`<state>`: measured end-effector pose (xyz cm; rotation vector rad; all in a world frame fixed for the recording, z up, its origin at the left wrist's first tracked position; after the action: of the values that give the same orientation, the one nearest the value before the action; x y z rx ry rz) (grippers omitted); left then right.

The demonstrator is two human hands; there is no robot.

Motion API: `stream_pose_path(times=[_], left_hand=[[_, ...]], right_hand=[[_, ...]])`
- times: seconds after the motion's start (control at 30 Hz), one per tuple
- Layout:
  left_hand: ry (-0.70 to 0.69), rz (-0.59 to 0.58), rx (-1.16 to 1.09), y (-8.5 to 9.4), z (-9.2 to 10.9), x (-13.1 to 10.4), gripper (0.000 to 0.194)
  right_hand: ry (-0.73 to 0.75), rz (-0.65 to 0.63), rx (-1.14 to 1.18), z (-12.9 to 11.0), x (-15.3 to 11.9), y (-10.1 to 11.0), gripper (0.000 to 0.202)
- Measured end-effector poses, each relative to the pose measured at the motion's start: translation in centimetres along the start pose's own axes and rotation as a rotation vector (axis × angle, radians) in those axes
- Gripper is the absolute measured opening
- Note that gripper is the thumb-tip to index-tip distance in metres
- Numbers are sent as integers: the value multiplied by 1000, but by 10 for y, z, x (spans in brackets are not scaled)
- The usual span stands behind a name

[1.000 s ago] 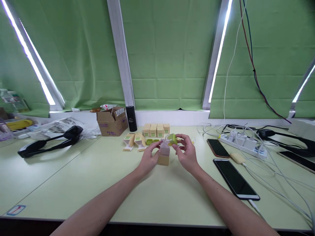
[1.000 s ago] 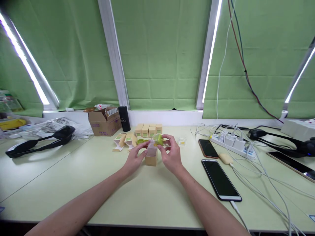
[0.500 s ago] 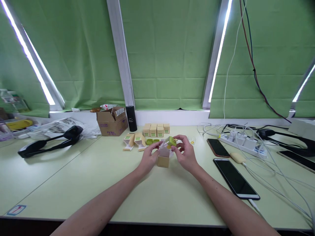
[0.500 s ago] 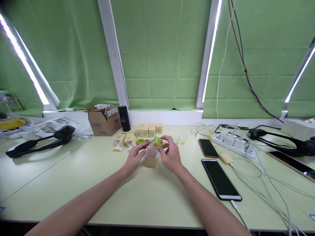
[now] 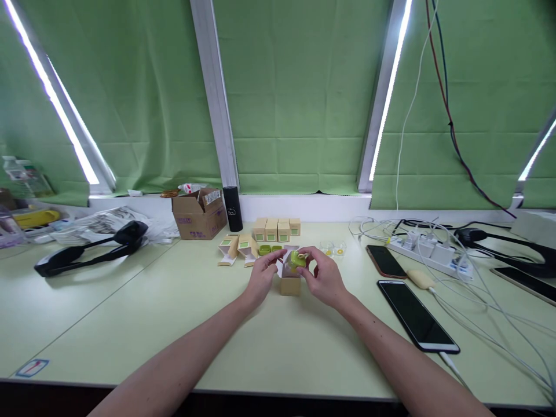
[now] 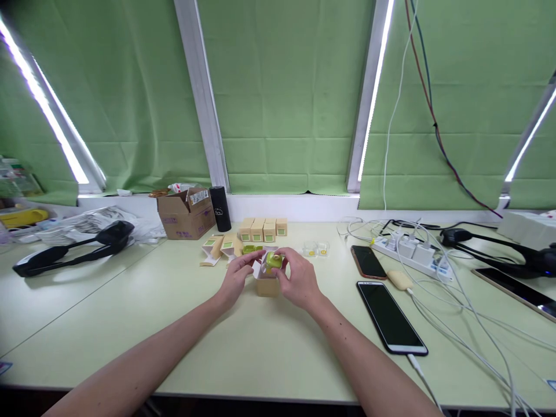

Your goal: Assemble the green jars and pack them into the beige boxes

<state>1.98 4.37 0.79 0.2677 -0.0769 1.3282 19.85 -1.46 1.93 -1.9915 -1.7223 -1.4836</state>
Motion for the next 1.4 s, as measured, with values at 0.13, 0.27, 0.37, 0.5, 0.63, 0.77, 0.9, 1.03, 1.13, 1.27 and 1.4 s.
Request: stream_pose_path(times=[0.13, 0.27, 0.37, 0.5, 0.63, 0.77, 0.9, 1.03, 1.13, 1.27, 1.4], left_hand=[[16, -2, -22, 1, -2, 1, 57], [88, -29, -90, 0, -8, 2, 58], [121, -46, -131, -1, -9, 2, 60], [142, -47, -145, -3, -7, 1, 63], [139, -34, -144, -3, -6, 0, 64], [112, -24, -118, -2, -5, 0, 63], [89, -30, -107, -3, -3, -2, 63], [103, -16, -109, -3, -1, -3, 62], [102, -14, -112, -4, -1, -4, 62], [92, -24, -118, -5, 0, -5, 63], [91, -20, -120, -4, 0, -5, 63]], right_hand=[[13, -38, -53, -2, -1, -2, 27], [29, -75, -82, -6, -1, -3, 29], [21, -97, -76, -7, -1, -5, 28], [19, -110, -55, -7, -3, -7, 28], [39, -110, -37, -6, -4, -9, 25], [89, -115, -72, -6, -3, -13, 10], [94, -87, -121, -4, -1, -15, 14], [98, -38, -47, -2, -1, -18, 15], [60, 8, 5, 2, -2, -20, 15], [13, 38, 27, 8, -2, -23, 16], [-33, 54, 22, 12, -1, -24, 17]])
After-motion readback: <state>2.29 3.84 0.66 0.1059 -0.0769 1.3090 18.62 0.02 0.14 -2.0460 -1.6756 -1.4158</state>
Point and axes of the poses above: each hand's wrist, its own x-axis towards the middle knuckle, its own y-axis out of the back of the hand, z = x × y, the point moved 5 cm from there along x, towards the middle knuckle, and after that the axes turned 9 degrees about y, right-handed, at the moved point
